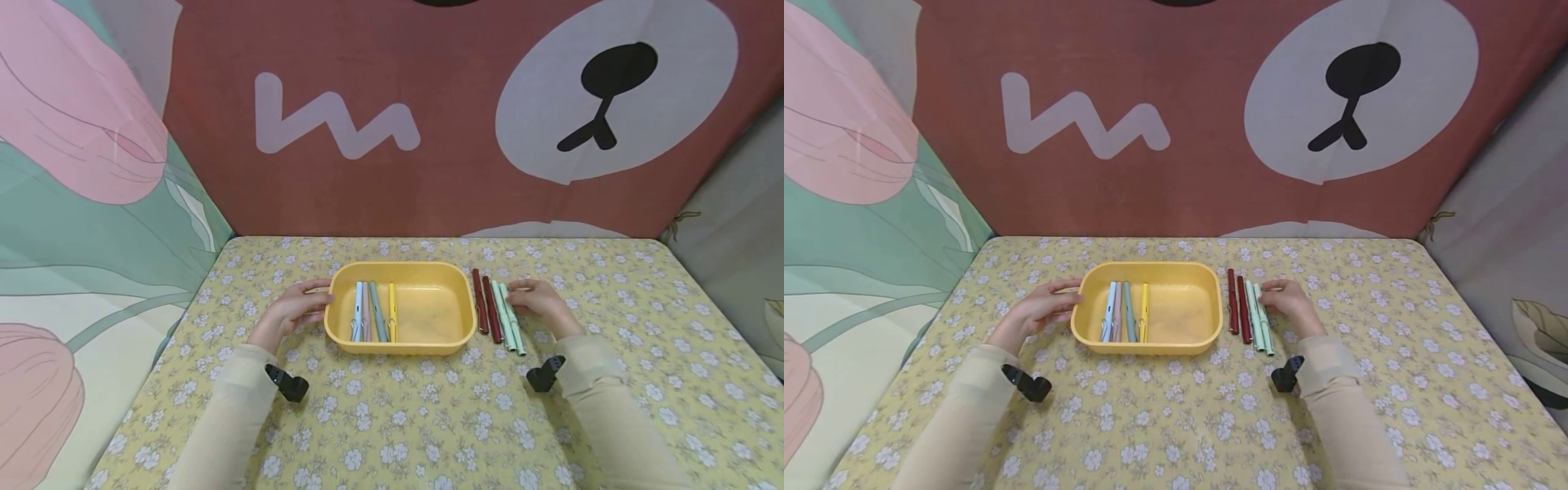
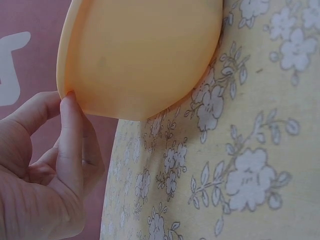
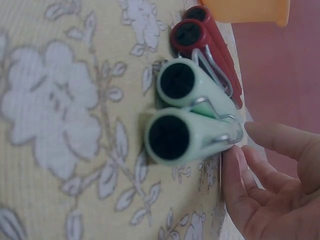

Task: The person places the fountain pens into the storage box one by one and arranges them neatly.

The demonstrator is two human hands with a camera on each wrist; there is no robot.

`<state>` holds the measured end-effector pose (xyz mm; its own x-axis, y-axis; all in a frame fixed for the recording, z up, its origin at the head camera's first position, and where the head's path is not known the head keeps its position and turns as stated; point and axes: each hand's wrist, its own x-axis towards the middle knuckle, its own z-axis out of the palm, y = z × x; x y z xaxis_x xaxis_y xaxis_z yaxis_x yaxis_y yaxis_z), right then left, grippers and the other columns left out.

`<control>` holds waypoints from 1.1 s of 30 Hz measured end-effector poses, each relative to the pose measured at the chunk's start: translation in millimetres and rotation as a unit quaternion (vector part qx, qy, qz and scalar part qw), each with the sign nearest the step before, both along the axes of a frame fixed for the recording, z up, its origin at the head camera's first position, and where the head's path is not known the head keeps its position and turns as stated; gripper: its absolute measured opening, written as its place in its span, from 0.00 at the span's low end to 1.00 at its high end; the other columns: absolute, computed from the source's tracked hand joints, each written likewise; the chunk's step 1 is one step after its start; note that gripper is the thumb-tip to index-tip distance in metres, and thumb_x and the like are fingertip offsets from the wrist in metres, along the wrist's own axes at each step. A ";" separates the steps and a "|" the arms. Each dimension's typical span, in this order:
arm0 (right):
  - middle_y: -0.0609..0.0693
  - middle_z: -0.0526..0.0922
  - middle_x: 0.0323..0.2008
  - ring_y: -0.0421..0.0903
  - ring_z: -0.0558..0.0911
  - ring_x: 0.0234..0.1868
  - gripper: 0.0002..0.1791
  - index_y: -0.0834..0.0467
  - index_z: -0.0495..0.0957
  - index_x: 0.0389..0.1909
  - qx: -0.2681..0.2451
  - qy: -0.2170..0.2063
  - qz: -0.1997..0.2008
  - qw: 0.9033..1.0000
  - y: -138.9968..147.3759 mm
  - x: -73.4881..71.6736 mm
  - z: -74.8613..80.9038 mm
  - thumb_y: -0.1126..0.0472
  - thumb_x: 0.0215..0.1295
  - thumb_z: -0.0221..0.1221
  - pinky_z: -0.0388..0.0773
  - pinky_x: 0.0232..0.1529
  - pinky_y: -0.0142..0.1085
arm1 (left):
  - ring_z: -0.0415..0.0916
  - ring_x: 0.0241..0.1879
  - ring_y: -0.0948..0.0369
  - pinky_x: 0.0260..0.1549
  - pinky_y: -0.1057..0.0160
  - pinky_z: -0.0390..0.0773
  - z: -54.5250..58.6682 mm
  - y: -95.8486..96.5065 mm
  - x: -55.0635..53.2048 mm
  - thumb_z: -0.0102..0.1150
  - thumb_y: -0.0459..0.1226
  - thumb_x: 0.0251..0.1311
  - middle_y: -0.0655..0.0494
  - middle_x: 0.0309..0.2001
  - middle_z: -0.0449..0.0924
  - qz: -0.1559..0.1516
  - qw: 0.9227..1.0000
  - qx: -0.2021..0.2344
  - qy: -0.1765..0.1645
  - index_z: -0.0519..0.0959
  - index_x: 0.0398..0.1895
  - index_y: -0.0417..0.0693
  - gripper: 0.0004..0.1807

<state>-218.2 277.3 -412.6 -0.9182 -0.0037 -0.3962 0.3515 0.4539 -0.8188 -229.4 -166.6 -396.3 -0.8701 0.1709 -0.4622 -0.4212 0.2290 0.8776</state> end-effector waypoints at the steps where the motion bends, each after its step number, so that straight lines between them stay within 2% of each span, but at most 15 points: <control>1: 0.54 0.77 0.47 0.31 0.78 0.33 0.31 0.71 0.60 0.67 0.003 -0.001 0.001 1.000 0.0 0.1 -0.2 0.62 0.67 0.55 0.82 0.40 0.27 | 0.83 0.32 0.68 0.31 0.72 0.85 -0.1 0.0 0.1 0.58 0.36 0.63 0.57 0.41 0.82 0.001 1.000 -0.001 0.000 0.61 0.71 0.48 0.33; 3: 0.52 0.77 0.46 0.31 0.78 0.32 0.31 0.71 0.60 0.66 0.007 -0.002 0.002 1.000 -0.3 -0.1 -0.7 0.62 0.67 0.55 0.81 0.38 0.27 | 0.83 0.32 0.68 0.31 0.72 0.85 -0.3 0.1 0.1 0.58 0.36 0.63 0.57 0.41 0.82 0.001 1.000 -0.001 0.000 0.61 0.71 0.49 0.33; 5: 0.55 0.77 0.48 0.31 0.78 0.32 0.30 0.71 0.61 0.66 0.010 -0.002 0.000 1.000 -1.2 0.0 -1.0 0.62 0.66 0.56 0.81 0.38 0.26 | 0.83 0.32 0.68 0.31 0.72 0.85 -0.6 0.1 -0.3 0.58 0.36 0.63 0.57 0.40 0.82 0.001 1.000 -0.001 0.000 0.61 0.71 0.48 0.33; 8: 0.65 0.74 0.56 0.30 0.77 0.32 0.30 0.70 0.61 0.66 0.020 0.000 -0.002 1.000 -2.4 -0.1 -1.8 0.62 0.67 0.56 0.81 0.39 0.26 | 0.83 0.32 0.68 0.31 0.72 0.85 -0.5 0.1 -0.4 0.58 0.36 0.63 0.58 0.40 0.82 0.000 1.000 -0.001 -0.001 0.61 0.71 0.48 0.33; 11: 0.69 0.67 0.63 0.31 0.78 0.34 0.30 0.70 0.61 0.66 0.032 0.000 -0.005 0.999 -4.1 -0.5 -2.7 0.62 0.67 0.56 0.82 0.41 0.28 | 0.83 0.32 0.68 0.31 0.72 0.85 -0.1 0.2 -0.3 0.58 0.36 0.63 0.58 0.40 0.82 0.000 1.000 -0.001 -0.002 0.61 0.71 0.49 0.33; 15: 0.69 0.68 0.62 0.38 0.80 0.39 0.31 0.70 0.61 0.66 0.040 0.001 -0.006 0.999 -5.4 -1.6 -4.7 0.62 0.66 0.56 0.82 0.47 0.34 | 0.83 0.32 0.67 0.30 0.73 0.85 -0.4 0.1 -0.7 0.58 0.36 0.63 0.56 0.41 0.82 0.000 1.000 0.000 -0.002 0.61 0.71 0.49 0.33; 22: 0.70 0.66 0.63 0.48 0.80 0.46 0.30 0.72 0.62 0.64 0.060 0.004 -0.001 0.998 -6.7 -3.1 -5.5 0.63 0.65 0.57 0.82 0.50 0.39 | 0.83 0.31 0.67 0.30 0.73 0.84 -0.1 -0.1 -1.1 0.58 0.35 0.63 0.57 0.40 0.82 -0.001 1.000 0.004 -0.004 0.61 0.72 0.49 0.33; 25: 0.71 0.67 0.61 0.49 0.80 0.45 0.29 0.73 0.63 0.63 0.084 0.007 0.006 0.996 -7.5 -1.8 -3.8 0.63 0.64 0.57 0.82 0.47 0.38 | 0.83 0.31 0.68 0.30 0.73 0.84 0.0 0.0 -1.1 0.58 0.36 0.63 0.58 0.39 0.82 -0.003 1.000 0.005 -0.004 0.61 0.72 0.49 0.33; 29: 0.70 0.70 0.57 0.45 0.80 0.39 0.28 0.74 0.66 0.60 0.119 0.009 0.010 0.993 -9.7 -0.7 -2.0 0.62 0.64 0.57 0.81 0.38 0.32 | 0.83 0.31 0.68 0.30 0.72 0.85 -0.2 0.1 -1.1 0.58 0.35 0.63 0.57 0.39 0.83 -0.004 1.000 0.006 -0.002 0.60 0.72 0.48 0.33; 33: 0.69 0.71 0.56 0.43 0.78 0.36 0.27 0.74 0.67 0.59 0.127 0.005 0.006 0.992 -11.1 -0.5 -0.6 0.62 0.64 0.57 0.79 0.33 0.30 | 0.83 0.31 0.67 0.29 0.73 0.84 -0.1 0.2 -0.7 0.57 0.35 0.63 0.56 0.40 0.83 -0.002 1.000 0.004 -0.002 0.61 0.72 0.48 0.33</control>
<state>-218.8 266.2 -413.2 -0.9226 0.0842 -0.3765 0.3374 0.6493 -0.6816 -230.1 -166.3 -396.4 -0.8679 0.1776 -0.4640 -0.4236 0.2233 0.8779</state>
